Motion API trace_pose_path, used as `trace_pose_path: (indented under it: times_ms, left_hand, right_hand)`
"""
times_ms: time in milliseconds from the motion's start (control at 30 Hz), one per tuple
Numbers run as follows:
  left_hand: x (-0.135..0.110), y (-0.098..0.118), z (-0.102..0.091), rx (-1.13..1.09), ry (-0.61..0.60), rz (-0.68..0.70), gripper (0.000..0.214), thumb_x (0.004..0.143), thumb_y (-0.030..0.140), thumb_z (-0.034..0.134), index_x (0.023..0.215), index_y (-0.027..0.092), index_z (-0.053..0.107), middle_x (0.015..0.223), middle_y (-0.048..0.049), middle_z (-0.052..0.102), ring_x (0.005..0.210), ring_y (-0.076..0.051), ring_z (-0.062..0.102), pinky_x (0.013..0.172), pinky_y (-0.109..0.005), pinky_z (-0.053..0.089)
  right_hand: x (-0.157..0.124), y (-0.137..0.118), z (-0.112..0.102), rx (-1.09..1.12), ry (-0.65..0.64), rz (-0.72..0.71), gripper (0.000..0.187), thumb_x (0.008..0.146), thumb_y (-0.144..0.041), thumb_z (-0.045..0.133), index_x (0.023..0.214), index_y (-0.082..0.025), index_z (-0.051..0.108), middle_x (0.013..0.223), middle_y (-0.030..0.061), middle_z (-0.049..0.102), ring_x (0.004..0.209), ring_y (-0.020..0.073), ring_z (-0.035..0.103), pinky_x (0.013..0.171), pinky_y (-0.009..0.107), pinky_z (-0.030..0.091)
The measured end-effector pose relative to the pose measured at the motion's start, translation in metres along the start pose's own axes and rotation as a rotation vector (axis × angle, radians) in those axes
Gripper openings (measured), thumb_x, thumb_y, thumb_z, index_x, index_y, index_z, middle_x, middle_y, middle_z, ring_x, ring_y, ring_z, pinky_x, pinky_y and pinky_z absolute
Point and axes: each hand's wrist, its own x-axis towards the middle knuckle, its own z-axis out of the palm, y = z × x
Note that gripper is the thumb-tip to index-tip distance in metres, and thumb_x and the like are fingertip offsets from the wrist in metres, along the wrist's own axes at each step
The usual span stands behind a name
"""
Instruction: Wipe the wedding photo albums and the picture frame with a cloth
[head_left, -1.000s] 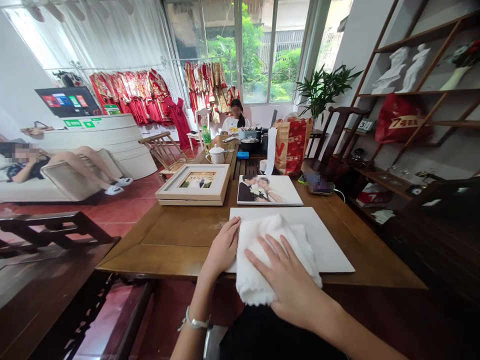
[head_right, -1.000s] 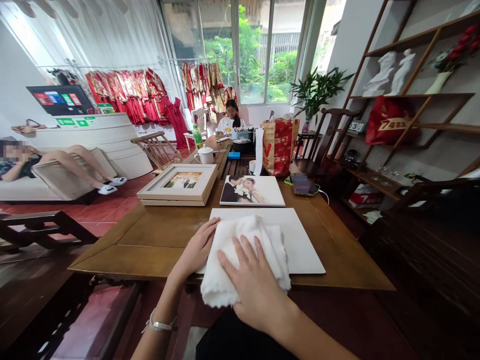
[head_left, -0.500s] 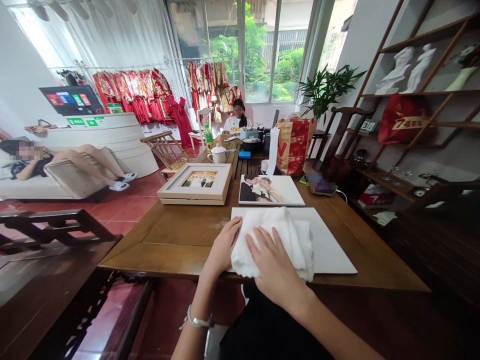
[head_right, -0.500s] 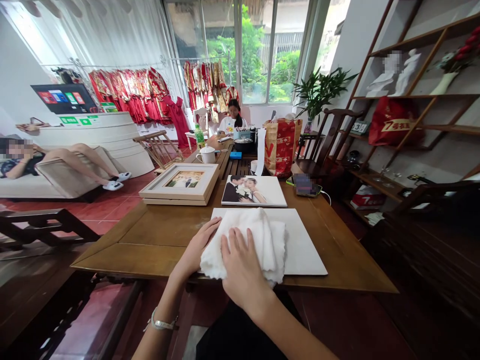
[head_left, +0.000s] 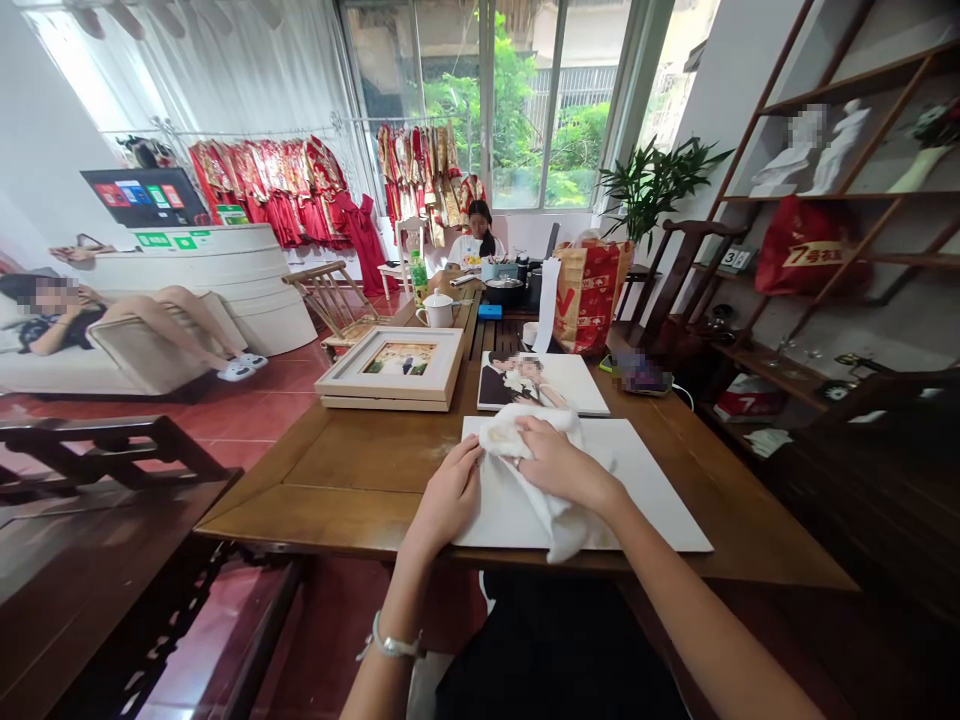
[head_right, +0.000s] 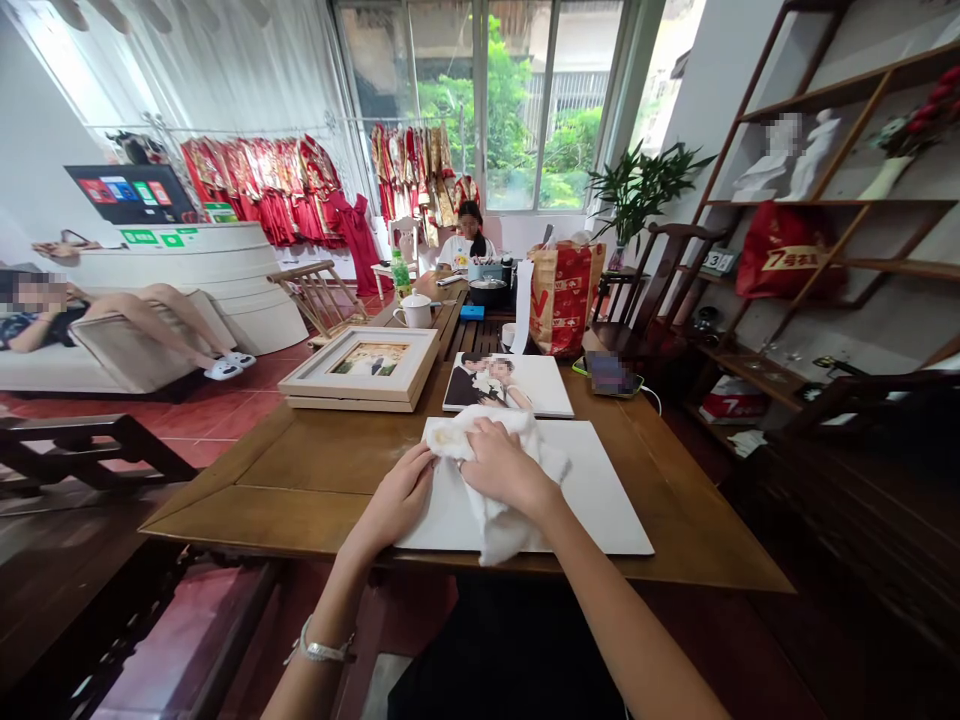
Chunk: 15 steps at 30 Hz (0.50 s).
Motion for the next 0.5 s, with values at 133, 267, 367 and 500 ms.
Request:
trace_pose_path:
  times_ms: [133, 267, 367, 500]
  left_hand:
    - [0.001, 0.001, -0.001, 0.017, 0.014, 0.014, 0.038, 0.087, 0.013, 0.037, 0.119, 0.018, 0.056, 0.136, -0.0087, 0.050, 0.128, -0.021, 0.044, 0.107, -0.038, 0.036]
    - [0.003, 0.004, -0.001, 0.006, 0.037, 0.026, 0.030, 0.083, 0.009, 0.038, 0.100, 0.015, 0.062, 0.121, -0.0124, 0.059, 0.114, -0.024, 0.055, 0.097, -0.039, 0.045]
    - [0.003, 0.005, 0.000, 0.020, 0.096, 0.022, 0.023, 0.077, 0.007, 0.041, 0.081, 0.015, 0.062, 0.097, -0.0120, 0.064, 0.094, -0.024, 0.062, 0.084, -0.037, 0.051]
    - [0.002, 0.004, 0.000, 0.044, 0.198, -0.016, 0.018, 0.076, 0.011, 0.044, 0.075, 0.015, 0.062, 0.088, -0.0111, 0.064, 0.084, -0.024, 0.063, 0.078, -0.037, 0.052]
  right_hand:
    - [0.038, -0.012, 0.007, -0.033, -0.029, -0.016, 0.025, 0.090, -0.025, 0.043, 0.104, -0.014, 0.061, 0.113, 0.0122, 0.061, 0.110, 0.0267, 0.052, 0.093, 0.043, 0.039]
    - [0.059, -0.031, 0.014, -0.082, -0.039, -0.030, 0.030, 0.089, -0.035, 0.055, 0.112, -0.016, 0.057, 0.118, 0.0082, 0.057, 0.106, 0.0242, 0.055, 0.090, 0.048, 0.043]
    - [0.058, -0.037, 0.020, -0.084, -0.018, -0.063, 0.030, 0.090, -0.029, 0.052, 0.117, -0.016, 0.056, 0.125, 0.0091, 0.055, 0.118, 0.0264, 0.048, 0.098, 0.052, 0.036]
    - [0.042, -0.037, 0.029, -0.070, 0.030, -0.049, 0.052, 0.083, -0.015, 0.042, 0.135, -0.013, 0.041, 0.141, 0.0130, 0.043, 0.133, 0.0273, 0.029, 0.106, 0.053, 0.022]
